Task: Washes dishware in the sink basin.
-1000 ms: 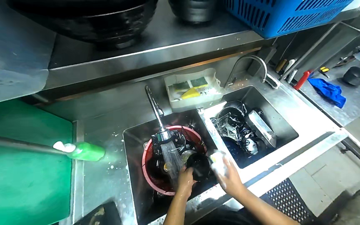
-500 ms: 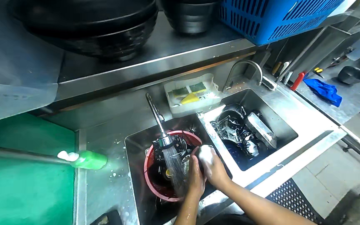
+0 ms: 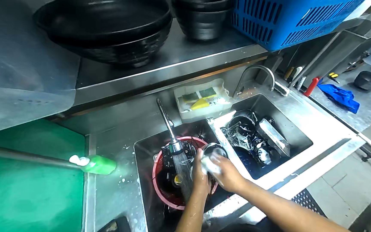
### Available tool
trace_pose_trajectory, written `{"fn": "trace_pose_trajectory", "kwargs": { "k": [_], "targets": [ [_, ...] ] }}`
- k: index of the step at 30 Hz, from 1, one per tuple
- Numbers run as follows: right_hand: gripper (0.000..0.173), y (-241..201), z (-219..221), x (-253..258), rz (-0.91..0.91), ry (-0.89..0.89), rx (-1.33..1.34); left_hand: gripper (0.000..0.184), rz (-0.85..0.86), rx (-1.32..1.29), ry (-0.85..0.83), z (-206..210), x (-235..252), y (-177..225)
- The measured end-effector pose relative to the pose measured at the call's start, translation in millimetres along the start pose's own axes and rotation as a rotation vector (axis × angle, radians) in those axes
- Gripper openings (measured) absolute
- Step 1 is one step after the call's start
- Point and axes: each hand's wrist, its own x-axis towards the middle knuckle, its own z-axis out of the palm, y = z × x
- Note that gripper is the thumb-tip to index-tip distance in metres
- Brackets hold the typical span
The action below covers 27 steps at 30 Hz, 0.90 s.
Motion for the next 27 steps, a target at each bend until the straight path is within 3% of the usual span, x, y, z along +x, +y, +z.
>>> {"fn": "trace_pose_trajectory", "kwargs": {
  "k": [4,7,9,12,16,19,21,25,27],
  "targets": [
    [0.022,-0.3,-13.6,-1.4,-0.157,-0.253,-0.156,0.051,-0.156,-0.052,0.02,-6.1,-6.3,6.4],
    [0.025,-3.2,-14.2,9.3,-0.027,-0.174,-0.115,0.054,-0.18,-0.062,0.058,6.4,-9.7,13.9],
    [0.027,-9.9,-10.8,10.5,0.068,-0.083,-0.091,0.051,-0.1,-0.001,0.046,6.3,-7.9,15.7],
    [0.027,-13.5,-9.1,9.3,0.007,-0.029,-0.13,0.048,-0.006,0.156,0.045,-0.1,0.2,20.5],
    [0.021,-13.1,-18.9,9.5,-0.152,-0.203,-0.265,0.046,-0.046,0.101,0.053,-5.9,3.5,13.5],
    [0.024,-10.6,-18.8,8.4,-0.13,-0.327,-0.284,0.047,-0.125,0.052,0.045,-7.1,0.4,8.2],
    [0.027,-6.8,-19.0,11.7,-0.051,-0.286,-0.235,0.048,-0.165,0.048,0.065,-0.5,-4.1,8.0],
    [0.028,-6.1,-14.0,24.4,0.144,0.003,-0.123,0.05,-0.082,0.062,0.075,14.5,-8.1,7.5],
    [0.031,-12.9,-15.0,21.1,0.086,-0.058,-0.117,0.05,-0.039,0.021,0.08,12.8,-4.7,11.6]
  ]
}}
